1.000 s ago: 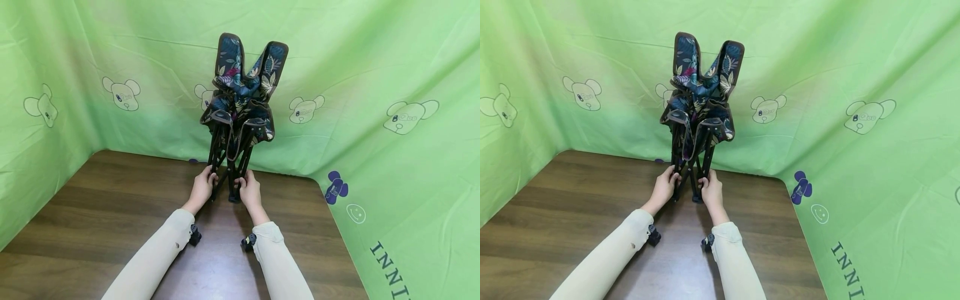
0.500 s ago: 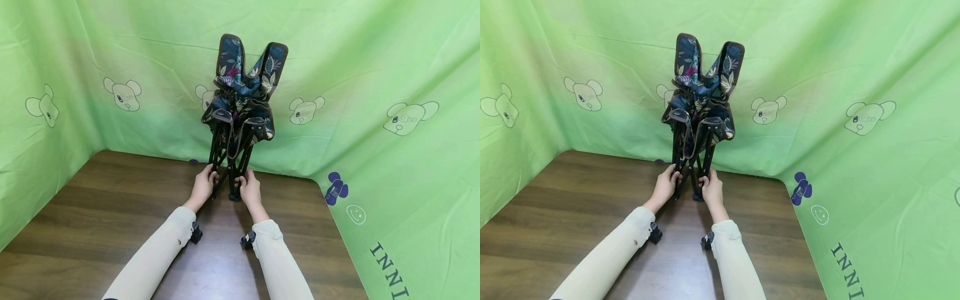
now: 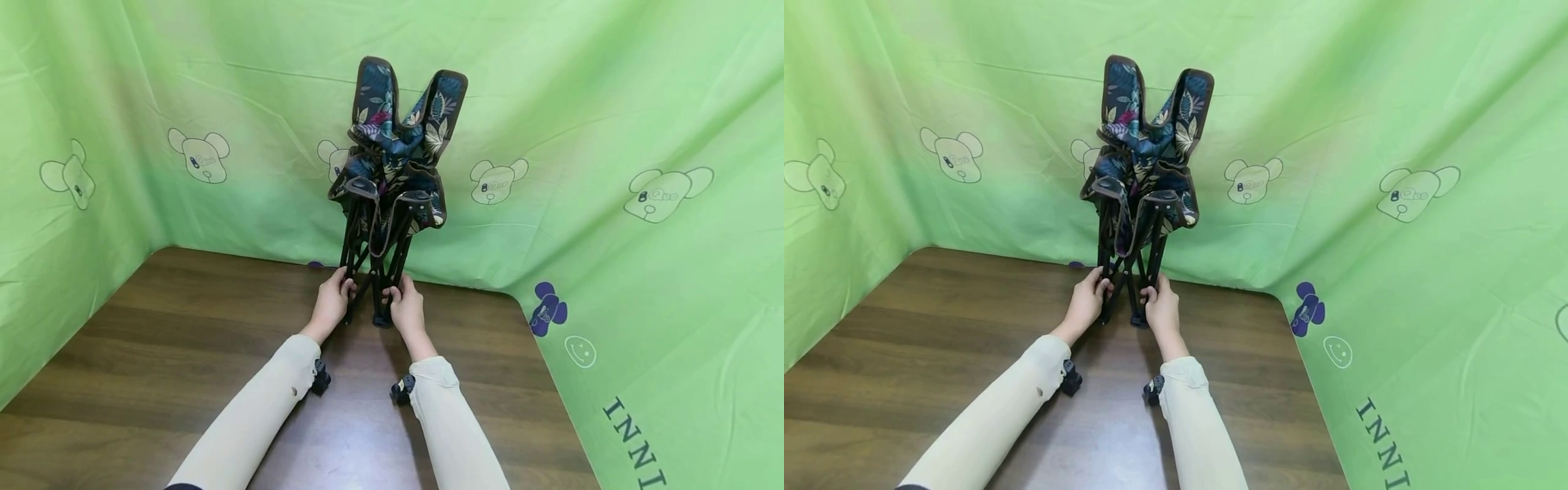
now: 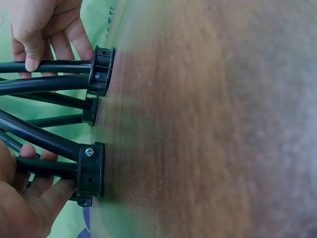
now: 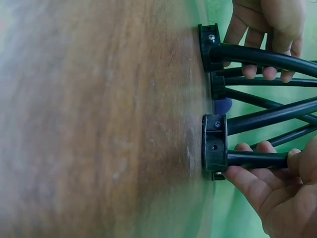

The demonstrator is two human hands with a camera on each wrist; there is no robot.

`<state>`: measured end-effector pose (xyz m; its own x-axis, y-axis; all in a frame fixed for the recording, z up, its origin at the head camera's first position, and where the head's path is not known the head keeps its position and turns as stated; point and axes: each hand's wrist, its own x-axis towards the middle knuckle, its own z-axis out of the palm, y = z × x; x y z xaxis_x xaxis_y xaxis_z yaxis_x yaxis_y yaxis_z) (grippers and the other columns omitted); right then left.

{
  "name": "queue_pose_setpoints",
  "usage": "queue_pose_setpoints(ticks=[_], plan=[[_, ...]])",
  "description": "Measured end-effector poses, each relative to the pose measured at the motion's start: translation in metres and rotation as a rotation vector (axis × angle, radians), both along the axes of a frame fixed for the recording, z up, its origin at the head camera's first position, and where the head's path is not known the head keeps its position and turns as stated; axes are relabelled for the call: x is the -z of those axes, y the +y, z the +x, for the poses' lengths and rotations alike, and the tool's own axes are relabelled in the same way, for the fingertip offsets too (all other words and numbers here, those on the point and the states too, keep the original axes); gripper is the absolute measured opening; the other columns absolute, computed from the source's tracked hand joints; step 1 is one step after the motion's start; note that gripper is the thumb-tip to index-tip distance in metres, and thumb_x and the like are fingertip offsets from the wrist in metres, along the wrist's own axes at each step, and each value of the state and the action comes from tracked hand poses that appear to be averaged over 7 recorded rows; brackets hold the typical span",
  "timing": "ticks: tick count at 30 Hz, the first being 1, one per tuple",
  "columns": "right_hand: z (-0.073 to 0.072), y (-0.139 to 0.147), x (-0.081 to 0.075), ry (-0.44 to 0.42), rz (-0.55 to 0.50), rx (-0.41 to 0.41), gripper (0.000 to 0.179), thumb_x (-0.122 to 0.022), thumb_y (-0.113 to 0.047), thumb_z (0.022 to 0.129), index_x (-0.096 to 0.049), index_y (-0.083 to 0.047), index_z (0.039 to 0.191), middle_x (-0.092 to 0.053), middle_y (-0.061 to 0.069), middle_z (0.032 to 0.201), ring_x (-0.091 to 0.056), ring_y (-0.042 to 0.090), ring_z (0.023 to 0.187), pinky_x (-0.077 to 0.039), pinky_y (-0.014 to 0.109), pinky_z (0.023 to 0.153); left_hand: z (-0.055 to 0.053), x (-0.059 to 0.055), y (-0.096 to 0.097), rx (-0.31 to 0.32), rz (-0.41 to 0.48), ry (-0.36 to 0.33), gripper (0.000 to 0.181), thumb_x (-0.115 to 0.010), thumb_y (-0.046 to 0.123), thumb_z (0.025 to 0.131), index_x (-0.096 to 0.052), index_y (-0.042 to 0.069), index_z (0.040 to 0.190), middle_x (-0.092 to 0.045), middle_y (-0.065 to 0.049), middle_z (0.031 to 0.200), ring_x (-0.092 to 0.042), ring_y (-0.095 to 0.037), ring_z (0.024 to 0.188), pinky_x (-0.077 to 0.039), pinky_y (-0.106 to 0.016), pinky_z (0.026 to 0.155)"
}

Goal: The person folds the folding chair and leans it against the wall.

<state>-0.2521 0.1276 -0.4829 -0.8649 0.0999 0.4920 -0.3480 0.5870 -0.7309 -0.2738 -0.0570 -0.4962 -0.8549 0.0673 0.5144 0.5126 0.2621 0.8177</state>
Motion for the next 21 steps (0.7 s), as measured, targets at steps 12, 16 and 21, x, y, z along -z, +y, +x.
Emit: queue_pose_setpoints(ticks=[12,16,21], plan=[[-0.0005,-0.0015,-0.0016,0.013,-0.014,0.003,0.023,-0.051,-0.003,0.107,-0.057,-0.003,0.129,-0.075,0.022,0.103,-0.076,0.037,0.085,-0.063,0.043,0.080,-0.0017,0.0001,0.0005,-0.028,-0.019,0.010,0.025,-0.050,0.010,0.108,-0.059,0.002,0.130,-0.072,-0.018,0.099,-0.072,-0.032,0.089,-0.058,-0.042,0.083],[-0.0001,-0.0012,-0.0011,0.023,-0.010,0.012,0.022,-0.052,-0.002,0.106,-0.057,-0.002,0.128,-0.076,0.022,0.102,-0.076,0.037,0.084,-0.063,0.043,0.080,-0.0006,-0.0004,0.0012,-0.038,-0.033,0.002,0.026,-0.050,0.010,0.108,-0.059,0.003,0.131,-0.073,-0.018,0.099,-0.073,-0.031,0.089,-0.058,-0.042,0.084],[-0.0015,-0.0009,-0.0004,0.025,-0.009,0.014,0.022,-0.051,-0.002,0.106,-0.057,-0.003,0.128,-0.076,0.023,0.102,-0.076,0.037,0.084,-0.063,0.043,0.080,-0.0016,-0.0007,0.0016,-0.042,-0.040,-0.006,0.029,-0.050,0.010,0.108,-0.058,0.001,0.135,-0.073,-0.017,0.100,-0.073,-0.032,0.090,-0.058,-0.043,0.086]])
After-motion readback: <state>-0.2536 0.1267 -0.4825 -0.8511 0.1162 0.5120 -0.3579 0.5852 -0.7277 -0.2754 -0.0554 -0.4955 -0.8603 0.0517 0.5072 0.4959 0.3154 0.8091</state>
